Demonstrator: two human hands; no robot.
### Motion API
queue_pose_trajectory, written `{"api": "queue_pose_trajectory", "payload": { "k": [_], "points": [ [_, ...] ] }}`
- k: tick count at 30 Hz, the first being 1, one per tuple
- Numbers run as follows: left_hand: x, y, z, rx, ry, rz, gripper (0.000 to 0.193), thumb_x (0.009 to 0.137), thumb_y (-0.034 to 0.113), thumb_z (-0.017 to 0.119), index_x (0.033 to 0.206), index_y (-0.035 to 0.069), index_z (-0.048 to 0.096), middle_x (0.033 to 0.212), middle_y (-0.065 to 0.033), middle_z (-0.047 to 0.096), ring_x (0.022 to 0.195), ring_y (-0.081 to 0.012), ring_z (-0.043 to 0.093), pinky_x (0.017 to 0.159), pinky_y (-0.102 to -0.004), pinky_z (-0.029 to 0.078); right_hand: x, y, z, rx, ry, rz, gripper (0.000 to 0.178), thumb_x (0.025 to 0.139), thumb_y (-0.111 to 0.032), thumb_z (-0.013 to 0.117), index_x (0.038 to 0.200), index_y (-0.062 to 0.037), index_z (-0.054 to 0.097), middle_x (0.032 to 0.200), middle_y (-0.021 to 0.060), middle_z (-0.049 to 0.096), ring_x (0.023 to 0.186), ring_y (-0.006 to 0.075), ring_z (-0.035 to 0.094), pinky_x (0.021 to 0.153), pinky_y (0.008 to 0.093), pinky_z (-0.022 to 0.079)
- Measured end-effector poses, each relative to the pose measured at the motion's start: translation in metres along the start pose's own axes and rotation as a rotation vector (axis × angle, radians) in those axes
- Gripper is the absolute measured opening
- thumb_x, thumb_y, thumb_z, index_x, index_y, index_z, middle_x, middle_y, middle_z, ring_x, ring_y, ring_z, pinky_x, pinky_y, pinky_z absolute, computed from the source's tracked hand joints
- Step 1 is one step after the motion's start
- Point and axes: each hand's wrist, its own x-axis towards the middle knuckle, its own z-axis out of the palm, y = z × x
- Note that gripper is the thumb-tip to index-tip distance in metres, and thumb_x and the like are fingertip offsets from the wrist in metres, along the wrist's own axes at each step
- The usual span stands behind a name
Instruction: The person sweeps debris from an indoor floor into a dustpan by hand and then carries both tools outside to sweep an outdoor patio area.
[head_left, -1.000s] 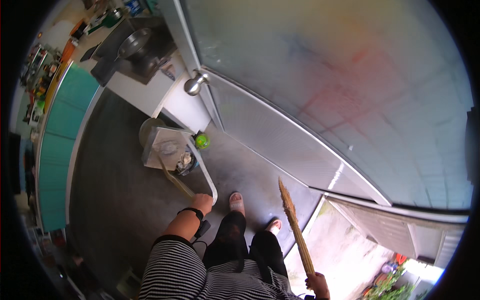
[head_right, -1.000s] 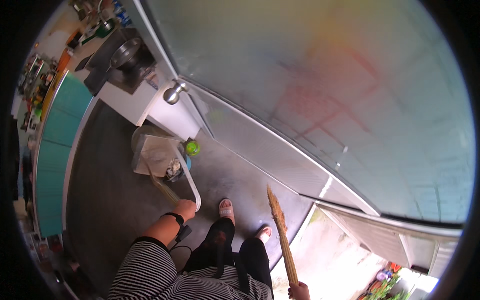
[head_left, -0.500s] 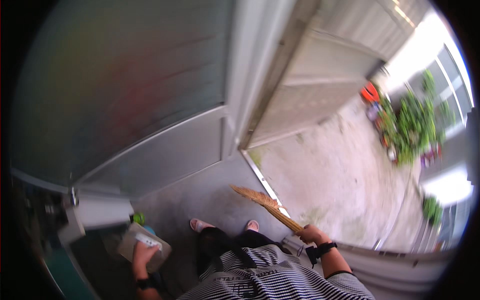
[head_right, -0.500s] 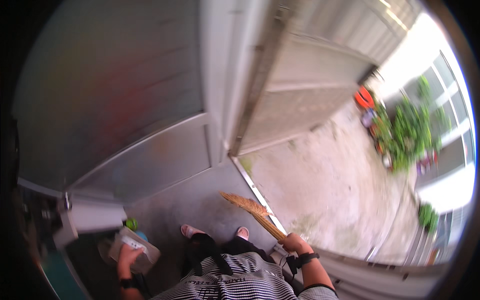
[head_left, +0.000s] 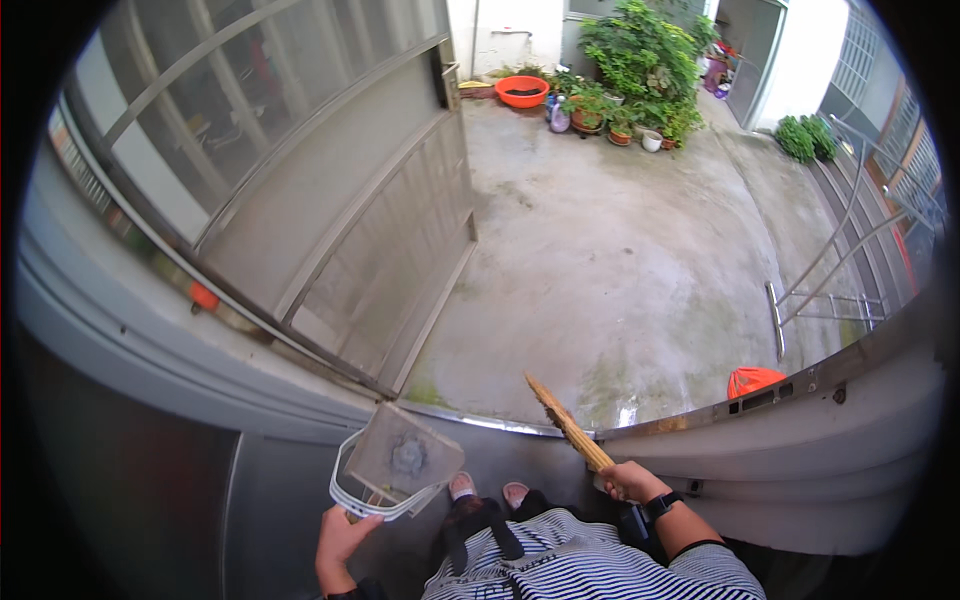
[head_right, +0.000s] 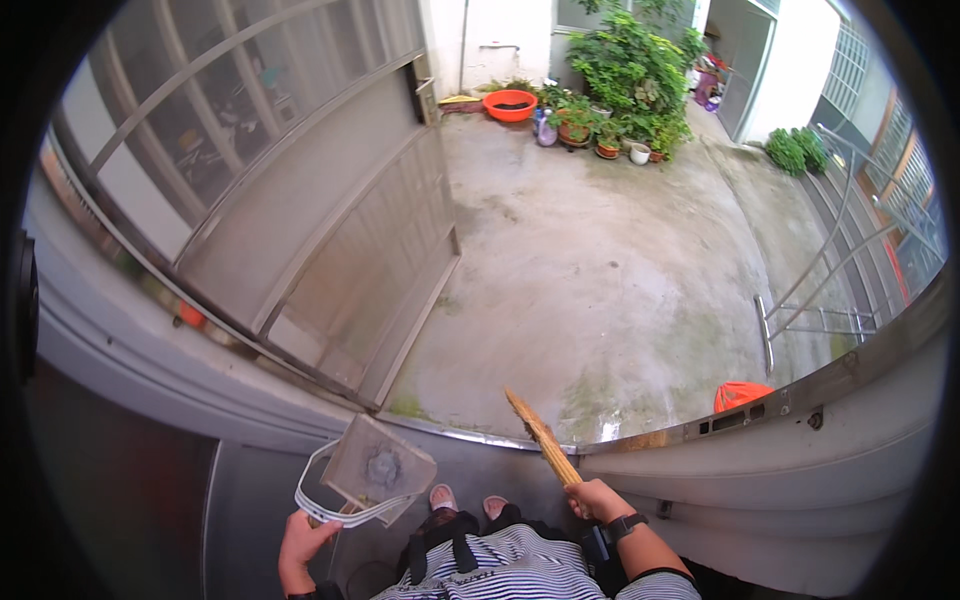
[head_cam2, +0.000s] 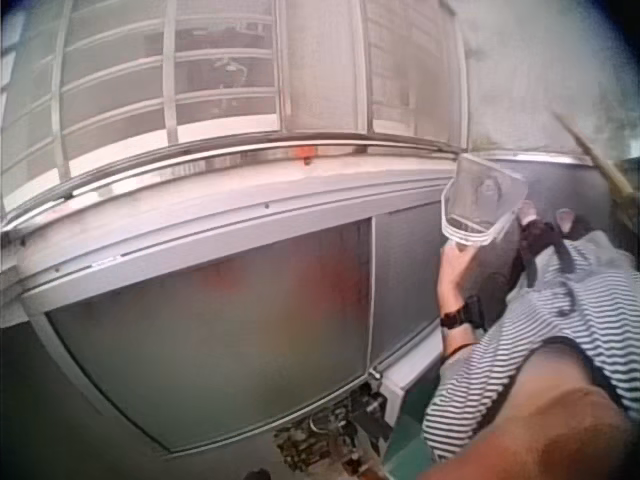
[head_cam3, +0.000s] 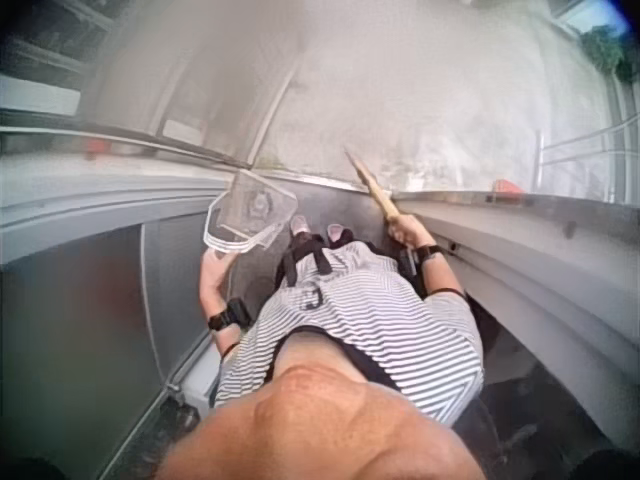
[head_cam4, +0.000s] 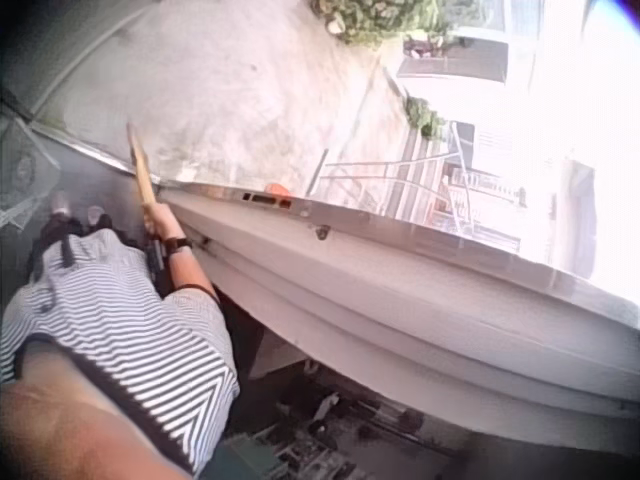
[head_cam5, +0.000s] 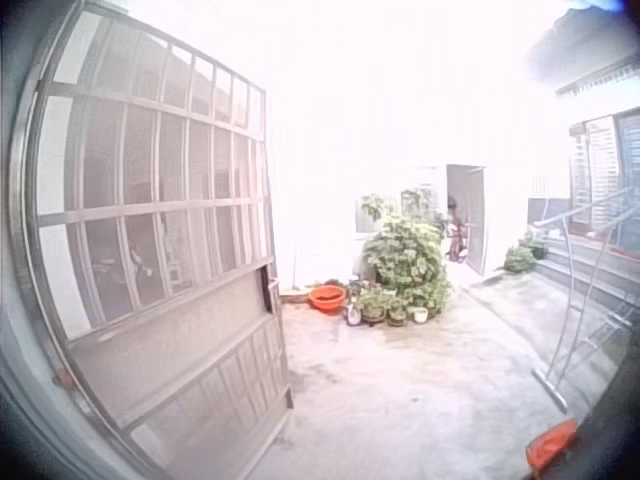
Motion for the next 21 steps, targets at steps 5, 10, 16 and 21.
{"api": "queue_pose_trajectory", "payload": {
  "k": [5, 10, 16, 21],
  "points": [
    [0.109, 0.061, 0.033, -0.211, 0.01, 0.157, 0.026, 0.07, 0.002, 0.072, 0.092, 0.0, 0.059, 0.08, -0.0029, 0.063, 0.07, -0.0076, 0.057, 0.061, -0.0222, 0.045, 0.044, 0.001, -0.023, 0.607, -0.182, 0.115, 0.011, 0.086, -0.017, 0.053, 0.082, -0.0078, 0.048, 0.058, 0.0004, 0.046, 0.047, 0.0103, 0.046, 0.039, 0.0221, 0.041],
    [0.229, 0.123, 0.064, -0.282, -0.215, 0.299, 0.022, 0.076, 0.005, 0.069, 0.094, 0.0, 0.058, 0.083, -0.0024, 0.062, 0.073, -0.0073, 0.056, 0.065, -0.0215, 0.045, 0.047, -0.023, -0.026, 0.852, -0.181, 0.094, 0.013, 0.086, -0.018, 0.053, 0.084, -0.0073, 0.047, 0.063, 0.0016, 0.048, 0.049, 0.0093, 0.047, 0.04, 0.0208, 0.04],
    [0.344, 0.197, 0.096, -0.375, -0.379, 0.289, 0.014, 0.083, 0.011, 0.064, 0.089, 0.002, 0.055, 0.076, -0.0012, 0.059, 0.065, -0.0071, 0.053, 0.061, -0.0217, 0.044, 0.045, -0.07, -0.014, 1.141, -0.165, 0.058, 0.018, 0.085, -0.018, 0.053, 0.091, -0.0043, 0.042, 0.064, 0.0053, 0.047, 0.049, 0.0109, 0.046, 0.04, 0.02, 0.039],
    [0.437, 0.245, 0.156, -0.368, -0.513, 0.302, 0.008, 0.086, 0.011, 0.06, 0.086, 0.004, 0.055, 0.069, -0.0006, 0.057, 0.06, -0.0069, 0.051, 0.057, -0.0214, 0.041, 0.054, -0.11, -0.034, 1.264, -0.164, 0.032, 0.02, 0.085, -0.02, 0.053, 0.093, -0.0061, 0.039, 0.063, 0.0054, 0.045, 0.048, 0.0113, 0.043, 0.039, 0.0199, 0.036]
  ]
}}
